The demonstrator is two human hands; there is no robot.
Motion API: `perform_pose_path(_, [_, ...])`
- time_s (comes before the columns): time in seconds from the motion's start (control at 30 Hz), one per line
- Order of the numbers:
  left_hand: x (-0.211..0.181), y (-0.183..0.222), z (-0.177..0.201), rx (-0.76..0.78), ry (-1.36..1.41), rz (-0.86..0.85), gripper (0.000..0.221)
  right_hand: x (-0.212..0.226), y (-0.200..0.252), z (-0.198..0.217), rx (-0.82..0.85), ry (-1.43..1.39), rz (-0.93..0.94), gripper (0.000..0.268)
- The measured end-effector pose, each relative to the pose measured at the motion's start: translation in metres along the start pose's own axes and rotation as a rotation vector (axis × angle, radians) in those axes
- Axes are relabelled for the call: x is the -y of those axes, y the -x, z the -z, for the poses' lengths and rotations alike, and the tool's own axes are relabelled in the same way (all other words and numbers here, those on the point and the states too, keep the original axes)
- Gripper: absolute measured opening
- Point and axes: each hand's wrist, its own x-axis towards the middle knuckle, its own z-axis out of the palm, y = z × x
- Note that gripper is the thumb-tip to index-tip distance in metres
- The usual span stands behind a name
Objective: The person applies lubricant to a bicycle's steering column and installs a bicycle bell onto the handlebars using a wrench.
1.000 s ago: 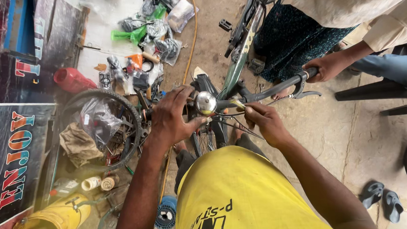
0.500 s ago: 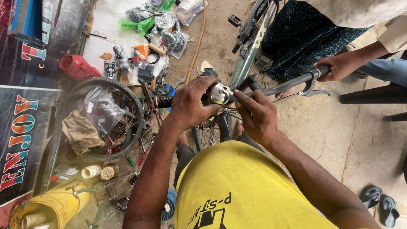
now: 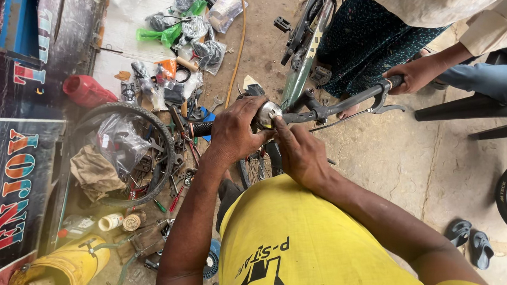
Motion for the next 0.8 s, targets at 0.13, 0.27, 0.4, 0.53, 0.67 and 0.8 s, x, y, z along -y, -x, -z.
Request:
perform_pose_path(0.13, [0.004, -0.001, -0.002, 0.011, 0.027, 0.006, 0.076, -0.006, -0.013, 0.001, -0.15, -0.209, 0.097, 0.052])
perform_pose_path(0.27, [0.007, 0.0, -0.005, 0.024, 0.028, 0.027, 0.072, -0.018, -0.017, -0.001, -0.147, -0.392, 0.157, 0.03])
perform_pose_path(0.4, [0.006, -0.003, -0.006, -0.014, 0.007, -0.001, 0.069, -0.02, -0.017, -0.004, -0.178, -0.434, 0.097, 0.03])
perform_pose_path(0.53, [0.0, 0.001, -0.005, -0.029, 0.039, -0.004, 0.07, -0.007, -0.016, 0.003, -0.242, -0.475, 0.031, 0.03])
perform_pose_path(0.67, [-0.002, 0.001, -0.004, -0.019, 0.066, 0.019, 0.068, 0.0, -0.011, 0.014, -0.21, -0.428, -0.122, 0.026])
perform_pose_path(0.8, [0.001, 0.0, -0.005, -0.055, 0.045, -0.003, 0.067, -0.015, -0.01, 0.007, -0.205, -0.492, -0.082, 0.031])
